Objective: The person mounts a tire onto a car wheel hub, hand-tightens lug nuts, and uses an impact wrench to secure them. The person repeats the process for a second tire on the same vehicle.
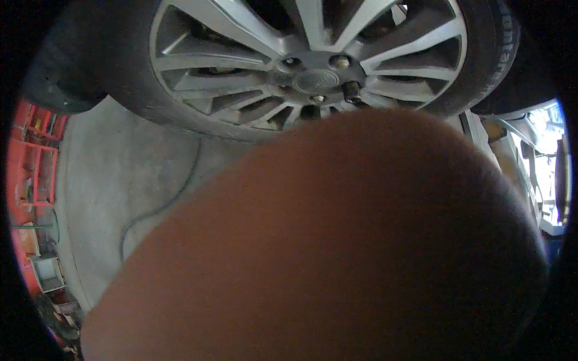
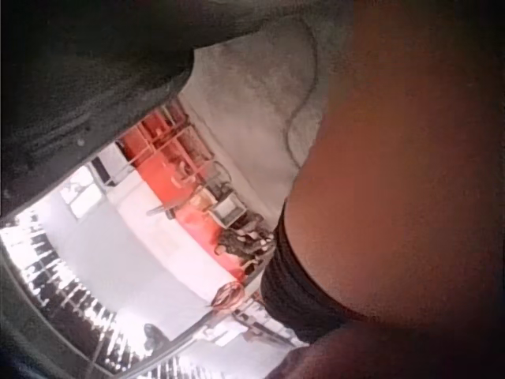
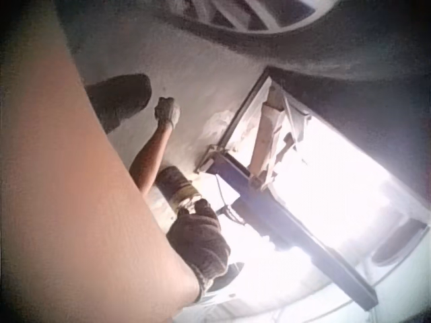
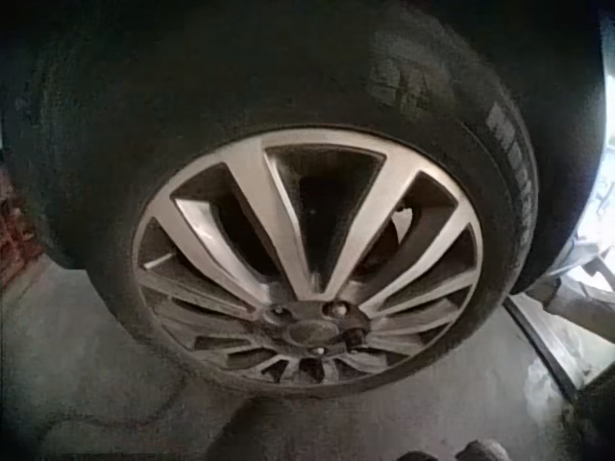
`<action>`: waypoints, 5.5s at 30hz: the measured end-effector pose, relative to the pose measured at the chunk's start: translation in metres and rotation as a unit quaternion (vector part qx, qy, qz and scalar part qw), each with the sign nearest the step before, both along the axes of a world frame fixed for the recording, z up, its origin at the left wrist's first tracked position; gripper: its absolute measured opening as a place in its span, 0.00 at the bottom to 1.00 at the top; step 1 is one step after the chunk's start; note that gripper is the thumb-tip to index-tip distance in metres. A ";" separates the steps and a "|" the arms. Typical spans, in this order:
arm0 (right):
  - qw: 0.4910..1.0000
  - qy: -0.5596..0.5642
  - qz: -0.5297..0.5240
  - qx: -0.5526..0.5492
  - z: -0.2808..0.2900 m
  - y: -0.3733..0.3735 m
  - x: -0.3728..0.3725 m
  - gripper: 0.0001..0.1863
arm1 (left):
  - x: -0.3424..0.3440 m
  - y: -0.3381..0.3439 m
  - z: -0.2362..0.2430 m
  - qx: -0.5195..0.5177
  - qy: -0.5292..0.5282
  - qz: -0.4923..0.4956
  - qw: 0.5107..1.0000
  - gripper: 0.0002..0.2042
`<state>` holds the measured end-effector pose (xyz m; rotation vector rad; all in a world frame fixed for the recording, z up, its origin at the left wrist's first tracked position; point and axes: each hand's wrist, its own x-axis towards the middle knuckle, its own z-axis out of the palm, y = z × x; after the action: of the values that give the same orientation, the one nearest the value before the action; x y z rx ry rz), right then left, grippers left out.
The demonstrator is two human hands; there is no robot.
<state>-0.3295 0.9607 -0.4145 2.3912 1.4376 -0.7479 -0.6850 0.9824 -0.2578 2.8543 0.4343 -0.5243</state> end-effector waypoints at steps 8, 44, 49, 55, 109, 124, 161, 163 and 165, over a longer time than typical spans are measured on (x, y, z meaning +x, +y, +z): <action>1.000 -0.030 -0.005 -0.007 -0.035 -0.041 0.047 0.20 | 0.001 0.001 0.008 0.016 0.008 -0.031 0.999 0.12; 0.998 0.011 -0.046 0.032 0.017 -0.014 -0.012 0.22 | 0.068 -0.034 0.053 0.015 -0.137 -0.124 0.983 0.12; 0.982 -0.107 0.064 0.140 0.001 -0.019 0.000 0.18 | 0.078 -0.028 0.049 0.013 -0.166 -0.128 0.978 0.12; 0.876 0.081 0.031 0.475 0.032 0.029 -0.067 0.11 | 0.044 0.020 0.027 -0.015 -0.137 -0.029 0.990 0.12; 0.819 0.226 0.175 0.497 0.090 0.067 -0.322 0.17 | -0.156 0.106 -0.080 -0.433 -0.578 0.421 0.549 0.17; 0.859 0.170 0.065 0.480 0.092 0.107 -0.362 0.25 | -0.150 0.090 -0.117 -0.339 -0.638 0.514 0.462 0.16; 0.676 0.618 -0.222 0.334 0.069 0.138 -0.375 0.28 | -0.164 0.094 -0.174 -0.537 -0.677 0.455 0.218 0.11; 0.734 0.515 -0.162 0.411 0.063 0.138 -0.379 0.33 | -0.173 0.095 -0.173 -0.578 -0.654 0.460 0.163 0.11; 0.737 0.470 -0.119 0.472 0.065 0.135 -0.387 0.33 | -0.178 0.083 -0.131 -0.614 -0.630 0.470 0.076 0.11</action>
<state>-0.7161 1.0962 -0.3496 3.1374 2.3223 -1.8586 -0.8630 1.0651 -0.3891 0.1147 0.6307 1.1987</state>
